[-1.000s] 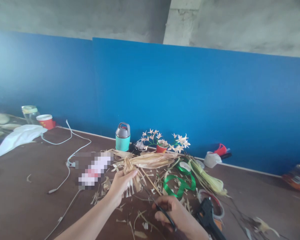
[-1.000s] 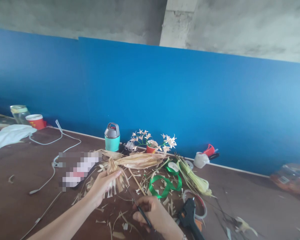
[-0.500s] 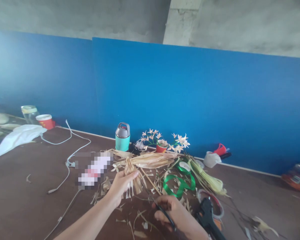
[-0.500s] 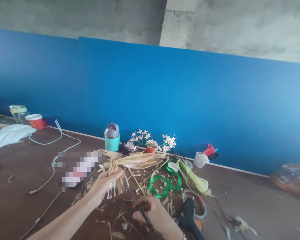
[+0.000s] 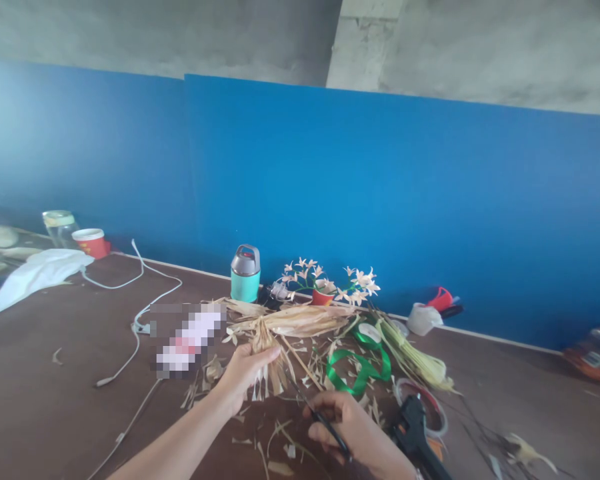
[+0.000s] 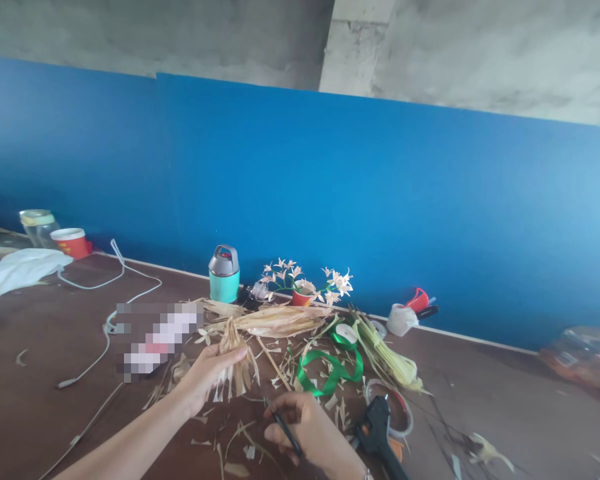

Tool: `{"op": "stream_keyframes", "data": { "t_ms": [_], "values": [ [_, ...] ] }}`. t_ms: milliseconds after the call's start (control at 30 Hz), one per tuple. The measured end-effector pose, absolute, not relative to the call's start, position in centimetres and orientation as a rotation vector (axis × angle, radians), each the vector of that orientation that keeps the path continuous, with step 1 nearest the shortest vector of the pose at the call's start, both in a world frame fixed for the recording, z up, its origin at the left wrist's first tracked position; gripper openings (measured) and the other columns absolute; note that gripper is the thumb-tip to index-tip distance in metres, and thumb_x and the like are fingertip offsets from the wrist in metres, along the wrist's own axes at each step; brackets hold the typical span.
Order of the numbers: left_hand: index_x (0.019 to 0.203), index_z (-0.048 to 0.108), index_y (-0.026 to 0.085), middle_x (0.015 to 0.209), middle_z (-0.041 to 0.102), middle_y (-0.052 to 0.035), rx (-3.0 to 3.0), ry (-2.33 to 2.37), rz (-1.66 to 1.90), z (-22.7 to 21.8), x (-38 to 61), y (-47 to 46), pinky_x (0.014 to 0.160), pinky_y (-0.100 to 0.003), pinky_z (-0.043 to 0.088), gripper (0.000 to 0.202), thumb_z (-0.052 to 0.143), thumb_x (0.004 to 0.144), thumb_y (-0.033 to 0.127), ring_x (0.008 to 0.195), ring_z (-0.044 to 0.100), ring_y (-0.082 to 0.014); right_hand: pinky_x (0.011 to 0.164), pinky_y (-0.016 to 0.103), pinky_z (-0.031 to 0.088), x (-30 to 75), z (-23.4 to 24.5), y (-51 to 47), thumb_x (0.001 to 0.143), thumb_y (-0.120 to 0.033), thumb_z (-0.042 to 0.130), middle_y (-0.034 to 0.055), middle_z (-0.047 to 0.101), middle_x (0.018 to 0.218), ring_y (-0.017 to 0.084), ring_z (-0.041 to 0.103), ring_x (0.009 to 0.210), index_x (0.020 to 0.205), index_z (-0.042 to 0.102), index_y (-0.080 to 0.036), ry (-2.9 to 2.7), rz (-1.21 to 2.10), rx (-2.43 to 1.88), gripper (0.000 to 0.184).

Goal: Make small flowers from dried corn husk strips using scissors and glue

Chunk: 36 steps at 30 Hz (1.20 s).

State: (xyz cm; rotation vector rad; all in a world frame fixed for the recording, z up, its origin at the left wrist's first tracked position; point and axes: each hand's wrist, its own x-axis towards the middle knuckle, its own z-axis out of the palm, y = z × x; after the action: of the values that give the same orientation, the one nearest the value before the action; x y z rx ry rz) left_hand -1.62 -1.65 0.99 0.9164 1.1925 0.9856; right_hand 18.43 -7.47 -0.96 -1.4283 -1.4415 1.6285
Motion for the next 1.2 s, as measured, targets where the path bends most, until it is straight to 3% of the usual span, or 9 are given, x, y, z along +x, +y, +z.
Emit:
{"op": "stream_keyframes", "data": {
  "t_ms": [133, 367, 667, 900, 1200],
  "values": [
    [0.056, 0.056, 0.015, 0.040, 0.027, 0.0104, 0.928, 1.191, 0.982, 1.2, -1.6, -1.8, 0.043, -0.023, 0.008, 0.039, 0.075, 0.051, 0.050, 0.038, 0.018, -0.0043, 0.031, 0.014, 0.026, 18.4, -1.0, -7.5, 0.060, -0.035, 0.070, -0.0053, 0.053, 0.055, 0.002, 0.038, 0.036, 0.080, 0.060, -0.013, -1.445, 1.632, -1.392, 0.032],
    [0.062, 0.059, 0.015, 0.042, 0.034, 0.0089, 0.928, 1.213, 0.965, 0.9, -1.7, -1.6, 0.043, -0.022, 0.009, 0.039, 0.074, 0.052, 0.049, 0.040, 0.019, -0.0043, 0.031, 0.014, 0.025, 18.5, -0.9, -7.5, 0.060, -0.036, 0.071, -0.0058, 0.050, 0.052, 0.002, 0.036, 0.035, 0.081, 0.060, -0.012, -1.468, 1.640, -1.402, 0.034],
    [0.058, 0.058, 0.015, 0.039, 0.032, 0.0092, 0.940, 1.176, 0.948, 0.4, -1.8, -1.3, 0.043, -0.022, 0.009, 0.039, 0.075, 0.051, 0.050, 0.038, 0.021, -0.0044, 0.031, 0.014, 0.026, 18.7, -1.3, -7.3, 0.060, -0.036, 0.072, -0.0055, 0.051, 0.053, 0.002, 0.037, 0.035, 0.081, 0.061, -0.012, -1.468, 1.646, -1.403, 0.033],
    [0.060, 0.060, 0.014, 0.039, 0.035, 0.0085, 0.921, 1.221, 0.955, 0.8, -1.6, -1.5, 0.042, -0.021, 0.011, 0.038, 0.077, 0.050, 0.047, 0.038, 0.023, -0.0044, 0.030, 0.014, 0.024, 18.5, -0.9, -7.3, 0.059, -0.031, 0.072, -0.0081, 0.048, 0.043, 0.002, 0.035, 0.032, 0.078, 0.059, -0.013, -1.452, 1.658, -1.457, 0.029],
    [0.069, 0.066, 0.013, 0.043, 0.046, 0.0063, 0.816, 1.189, 1.125, 0.1, -1.8, -1.0, 0.040, -0.020, 0.017, 0.038, 0.077, 0.050, 0.044, 0.036, 0.031, -0.0047, 0.033, 0.015, 0.033, 18.3, -0.6, -7.2, 0.056, -0.031, 0.071, -0.0048, 0.053, 0.051, 0.005, 0.043, 0.039, 0.080, 0.059, -0.012, -1.379, 1.643, -1.466, 0.032]
  ]
}}
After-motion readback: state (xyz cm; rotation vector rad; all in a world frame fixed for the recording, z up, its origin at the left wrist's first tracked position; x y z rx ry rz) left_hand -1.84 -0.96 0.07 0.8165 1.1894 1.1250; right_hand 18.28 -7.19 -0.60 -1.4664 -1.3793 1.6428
